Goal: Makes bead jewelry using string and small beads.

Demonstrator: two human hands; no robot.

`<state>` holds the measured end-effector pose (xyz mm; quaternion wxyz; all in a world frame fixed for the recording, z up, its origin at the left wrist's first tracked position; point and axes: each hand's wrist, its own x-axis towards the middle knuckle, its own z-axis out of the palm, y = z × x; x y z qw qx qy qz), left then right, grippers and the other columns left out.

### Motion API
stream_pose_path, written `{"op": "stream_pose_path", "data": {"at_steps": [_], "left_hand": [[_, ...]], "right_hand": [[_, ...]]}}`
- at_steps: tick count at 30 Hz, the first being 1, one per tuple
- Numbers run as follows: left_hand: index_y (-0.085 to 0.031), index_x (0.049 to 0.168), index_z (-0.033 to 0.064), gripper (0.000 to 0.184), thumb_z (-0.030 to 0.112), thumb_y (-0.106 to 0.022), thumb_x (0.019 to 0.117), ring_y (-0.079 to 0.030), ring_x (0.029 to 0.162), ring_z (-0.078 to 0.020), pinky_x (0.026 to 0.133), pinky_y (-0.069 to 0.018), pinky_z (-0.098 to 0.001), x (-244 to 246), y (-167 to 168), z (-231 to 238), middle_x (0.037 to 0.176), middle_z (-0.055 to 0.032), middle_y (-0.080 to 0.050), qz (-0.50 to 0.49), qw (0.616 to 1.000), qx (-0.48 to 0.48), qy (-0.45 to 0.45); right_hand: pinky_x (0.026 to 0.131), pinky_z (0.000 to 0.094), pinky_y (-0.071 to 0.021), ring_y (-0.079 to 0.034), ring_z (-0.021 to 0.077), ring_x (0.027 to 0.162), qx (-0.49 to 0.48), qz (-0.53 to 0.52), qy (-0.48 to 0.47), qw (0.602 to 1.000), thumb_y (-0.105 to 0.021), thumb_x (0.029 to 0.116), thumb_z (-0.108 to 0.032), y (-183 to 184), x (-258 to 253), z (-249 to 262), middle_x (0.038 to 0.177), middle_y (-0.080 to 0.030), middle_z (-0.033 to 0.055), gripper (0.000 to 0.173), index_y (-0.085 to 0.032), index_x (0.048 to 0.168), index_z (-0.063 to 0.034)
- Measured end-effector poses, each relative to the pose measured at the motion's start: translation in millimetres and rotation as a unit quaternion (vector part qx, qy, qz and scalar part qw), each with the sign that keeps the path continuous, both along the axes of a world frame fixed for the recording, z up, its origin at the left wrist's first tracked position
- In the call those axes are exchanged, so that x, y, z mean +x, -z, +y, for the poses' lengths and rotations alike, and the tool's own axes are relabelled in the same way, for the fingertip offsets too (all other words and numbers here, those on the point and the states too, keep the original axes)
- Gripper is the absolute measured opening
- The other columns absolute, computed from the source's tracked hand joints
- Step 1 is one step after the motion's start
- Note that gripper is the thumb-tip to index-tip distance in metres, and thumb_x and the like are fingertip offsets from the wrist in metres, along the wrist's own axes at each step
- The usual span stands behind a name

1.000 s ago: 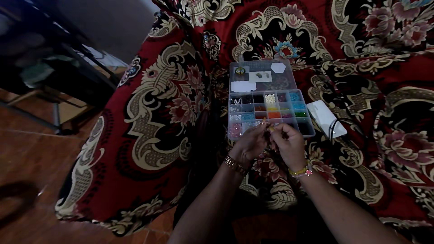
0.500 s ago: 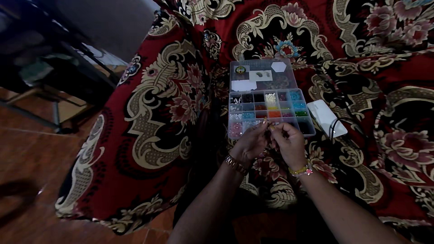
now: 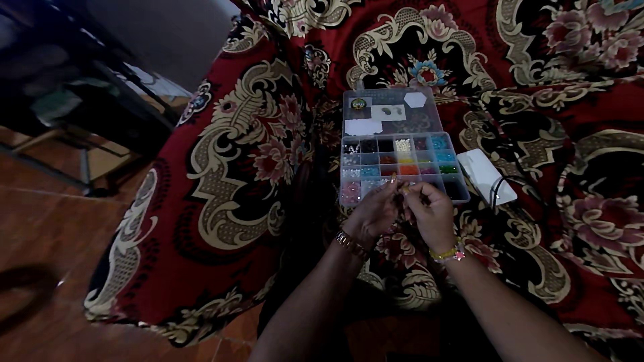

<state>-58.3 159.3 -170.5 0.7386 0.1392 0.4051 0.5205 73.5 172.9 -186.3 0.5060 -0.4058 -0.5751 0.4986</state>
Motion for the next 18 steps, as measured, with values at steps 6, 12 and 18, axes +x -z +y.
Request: {"op": "stream_pose_path", "data": {"at_steps": [6,12,18], "left_hand": [[-0.06,0.114,0.005,0.028,0.021,-0.037,0.1118,-0.067,0.089,-0.0101,0.085,-0.0561,-0.0256,1.0,-2.8,-0.2,0.097,-0.0031,-0.068,0.002,1.0,0.001,-0.002],[-0.06,0.111,0.0046,0.024,0.015,-0.038,0.111,-0.067,0.084,-0.0099,0.081,-0.0564,-0.0258,1.9,-2.7,-1.1,0.092,-0.0027,-0.067,0.024,0.999,0.028,-0.008],[-0.06,0.102,0.0032,0.017,0.007,-0.045,0.1077,-0.064,0.077,-0.0091,0.075,-0.0558,-0.0255,5.2,-4.7,-2.0,0.087,-0.0028,-0.066,0.116,0.988,0.089,-0.04]], "right_hand": [[0.047,0.016,-0.0499,-0.056,-0.0004,0.049,-0.001,-0.003,0.0,1.0,-0.061,0.094,-0.008,0.4,0.3,0.3,0.062,-0.06,-0.0071,0.011,-0.067,0.085,-0.0049],[0.047,0.0158,-0.05,-0.056,-0.0007,0.05,0.003,0.004,0.0,1.0,-0.061,0.0939,-0.008,1.2,0.4,0.2,0.063,-0.061,-0.0073,0.011,-0.066,0.085,-0.0049],[0.047,0.0161,-0.0506,-0.057,0.0,0.05,0.003,0.008,-0.003,1.0,-0.058,0.0971,-0.008,1.3,0.5,-0.6,0.065,-0.062,-0.0056,0.013,-0.066,0.087,-0.0036]]}}
